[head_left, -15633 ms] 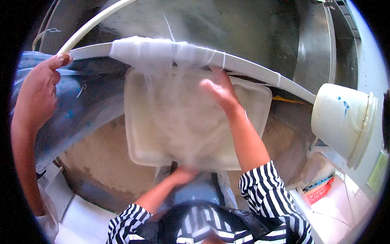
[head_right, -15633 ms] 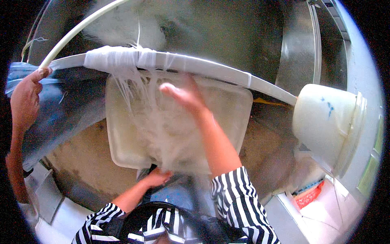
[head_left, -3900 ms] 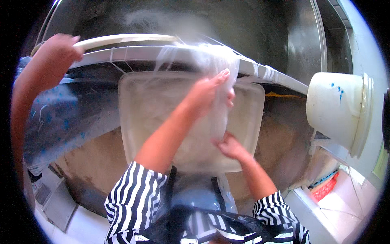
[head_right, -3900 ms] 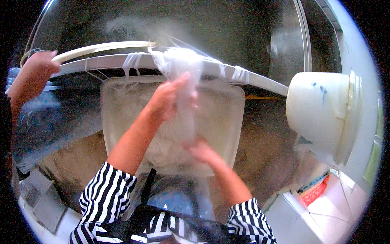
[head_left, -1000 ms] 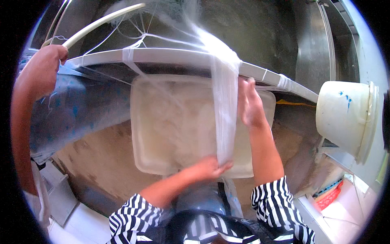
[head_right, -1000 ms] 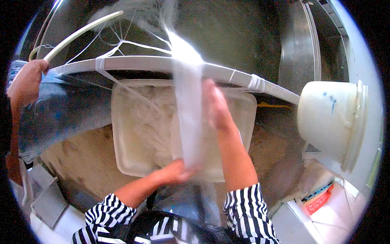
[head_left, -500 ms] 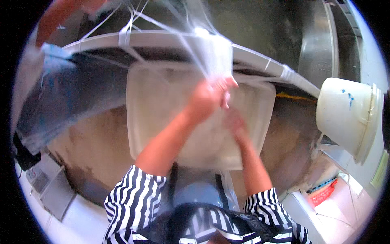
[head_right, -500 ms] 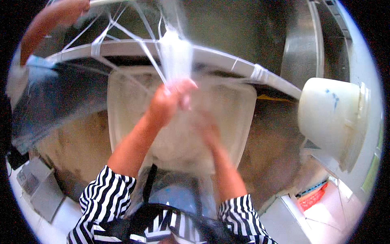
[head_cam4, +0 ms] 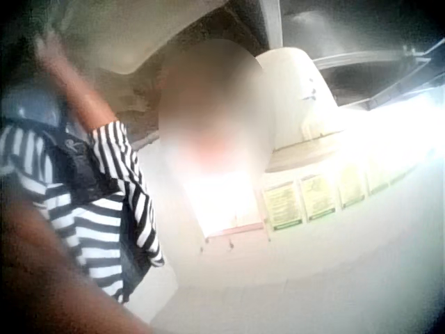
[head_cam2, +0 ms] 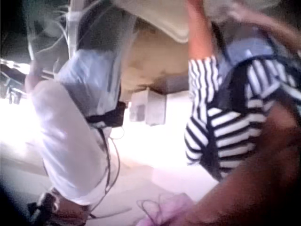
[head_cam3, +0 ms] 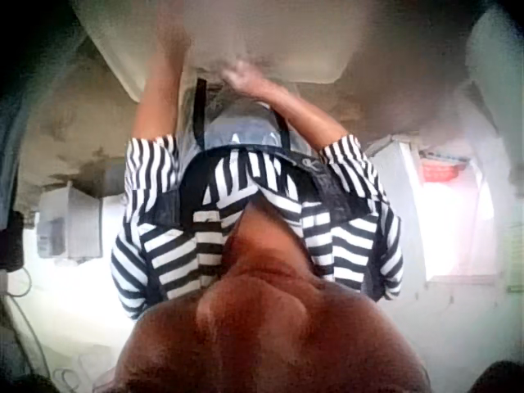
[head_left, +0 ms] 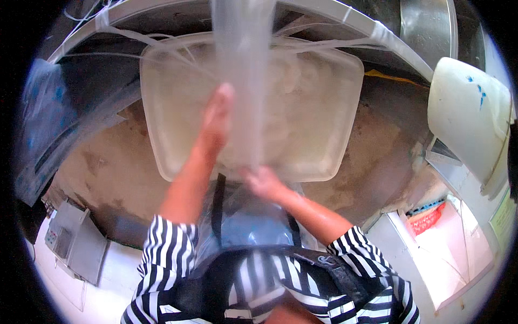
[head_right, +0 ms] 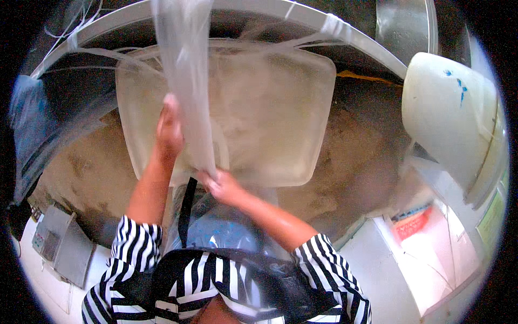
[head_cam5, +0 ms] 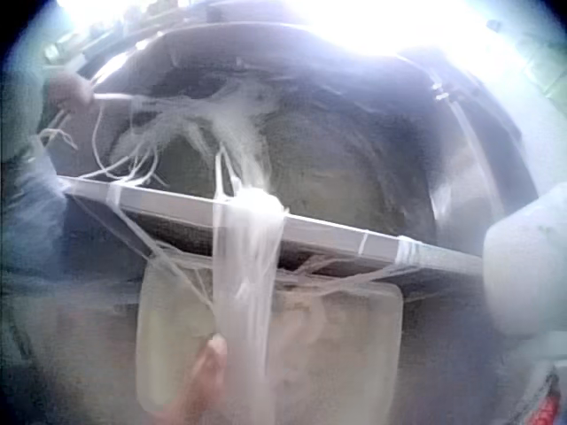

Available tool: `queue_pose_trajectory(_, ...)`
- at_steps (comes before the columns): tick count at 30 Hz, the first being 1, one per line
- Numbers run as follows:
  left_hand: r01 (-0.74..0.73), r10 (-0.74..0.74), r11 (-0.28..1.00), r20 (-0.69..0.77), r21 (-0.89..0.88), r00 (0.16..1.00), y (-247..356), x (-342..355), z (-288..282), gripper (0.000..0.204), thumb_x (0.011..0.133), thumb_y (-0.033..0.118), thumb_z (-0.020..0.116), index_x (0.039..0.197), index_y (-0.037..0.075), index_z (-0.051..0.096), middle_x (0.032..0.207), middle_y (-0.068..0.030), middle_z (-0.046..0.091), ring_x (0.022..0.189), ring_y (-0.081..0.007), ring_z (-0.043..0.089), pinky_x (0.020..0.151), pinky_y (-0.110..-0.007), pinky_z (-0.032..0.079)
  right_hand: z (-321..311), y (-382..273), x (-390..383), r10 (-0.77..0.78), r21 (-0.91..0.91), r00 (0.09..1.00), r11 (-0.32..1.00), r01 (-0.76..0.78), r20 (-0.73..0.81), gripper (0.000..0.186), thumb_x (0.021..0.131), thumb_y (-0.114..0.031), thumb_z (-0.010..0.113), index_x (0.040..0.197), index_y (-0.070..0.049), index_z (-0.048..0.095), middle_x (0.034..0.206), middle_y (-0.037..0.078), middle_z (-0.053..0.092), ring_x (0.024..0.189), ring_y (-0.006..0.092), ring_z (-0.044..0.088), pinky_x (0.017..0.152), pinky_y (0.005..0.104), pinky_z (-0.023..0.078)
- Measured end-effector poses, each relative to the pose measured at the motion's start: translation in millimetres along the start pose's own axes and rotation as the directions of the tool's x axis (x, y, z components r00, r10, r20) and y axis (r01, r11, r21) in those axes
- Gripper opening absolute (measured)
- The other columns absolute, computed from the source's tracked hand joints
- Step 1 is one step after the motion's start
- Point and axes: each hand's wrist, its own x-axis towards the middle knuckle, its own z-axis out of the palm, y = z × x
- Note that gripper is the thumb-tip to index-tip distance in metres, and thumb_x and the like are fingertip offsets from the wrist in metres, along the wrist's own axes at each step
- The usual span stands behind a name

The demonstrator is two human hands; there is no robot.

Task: The person pulls thin, white, translucent strands from a large metal vat of hot water using a curved stick. They gather the strands into a bundle and repeatedly fold and press them into a rectangular plastic container. The process involves continuous pulling, folding, and compacting of the strands into the container.

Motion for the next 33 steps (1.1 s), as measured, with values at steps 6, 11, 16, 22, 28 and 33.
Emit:
queue_pose_trajectory(6,0.177,-0.26,0.852,0.104,0.493,0.96,36,-10,87,0.032,0.084,0.03,0.044,0.094,0.002,0.055,0.075,-0.003,0.056,0.072,-0.0123,0.055,0.061,-0.026,0.044,-99,21,25,0.156,-0.016,0.954,0.986,-0.165,-0.256,0.054,0.08,-0.031,0.046,0.125,-0.005,0.03,0.126,0.013,0.034,0.118,0.0244,0.03,0.098,0.0342,0.022)
queue_pose_trajectory(11,0.062,-0.355,0.581,0.183,0.812,0.917,-99,-122,10,0.032,0.082,0.031,0.046,0.098,0.004,0.054,0.085,-0.0149,0.058,0.079,-0.0269,0.055,0.071,-0.036,0.042,-108,-139,83,-0.279,0.717,0.946,0.693,0.079,0.165,0.051,0.082,-0.043,0.042,0.115,-0.004,0.042,0.101,0.011,0.054,0.086,0.0178,0.053,0.078,0.0304,0.039)
queue_pose_trajectory(16,0.413,-0.242,0.259,-0.355,0.873,0.903,-88,-129,-105,0.055,0.081,0.037,0.045,0.117,-0.004,0.037,0.121,-0.0228,0.036,0.113,-0.0303,0.036,0.095,-0.036,0.027,-79,-171,84,-0.191,0.182,0.981,0.964,0.195,-0.042,0.026,0.081,-0.032,0.051,0.086,-0.006,0.055,0.058,-0.004,0.047,0.05,0.0061,0.042,0.045,0.0226,0.034)
queue_pose_trajectory(22,-0.059,0.048,0.989,0.083,0.137,0.995,35,-4,-14,0.046,0.087,0.036,0.032,0.113,-0.001,0.041,0.105,-0.0148,0.05,0.093,-0.0221,0.049,0.083,-0.033,0.037,43,-12,20,-0.164,0.153,0.986,0.975,0.162,0.0,0.031,0.081,-0.029,0.05,0.095,0.0,0.048,0.077,0.009,0.051,0.072,0.0178,0.048,0.065,0.0326,0.04)
queue_pose_trajectory(28,0.029,-0.062,0.751,0.027,0.66,0.998,38,-12,34,0.033,0.081,0.035,0.05,0.09,0.004,0.059,0.066,-0.0023,0.056,0.053,-0.0069,0.048,0.047,-0.022,0.038,-49,10,65,-0.179,0.086,0.964,0.976,0.199,-0.195,0.054,0.085,-0.031,0.04,0.128,-0.003,0.023,0.131,0.013,0.026,0.122,0.0235,0.023,0.1,0.0324,0.016)
queue_pose_trajectory(33,0.202,-0.514,0.297,-0.021,0.933,0.857,-76,-109,-7,0.037,0.082,0.031,0.044,0.099,-0.001,0.05,0.091,-0.0225,0.055,0.088,-0.0344,0.053,0.077,-0.04,0.04,-96,-152,105,-0.209,0.626,0.977,0.767,0.139,0.039,0.038,0.086,-0.034,0.039,0.108,-0.004,0.045,0.098,0.011,0.052,0.086,0.0191,0.051,0.074,0.0317,0.04)
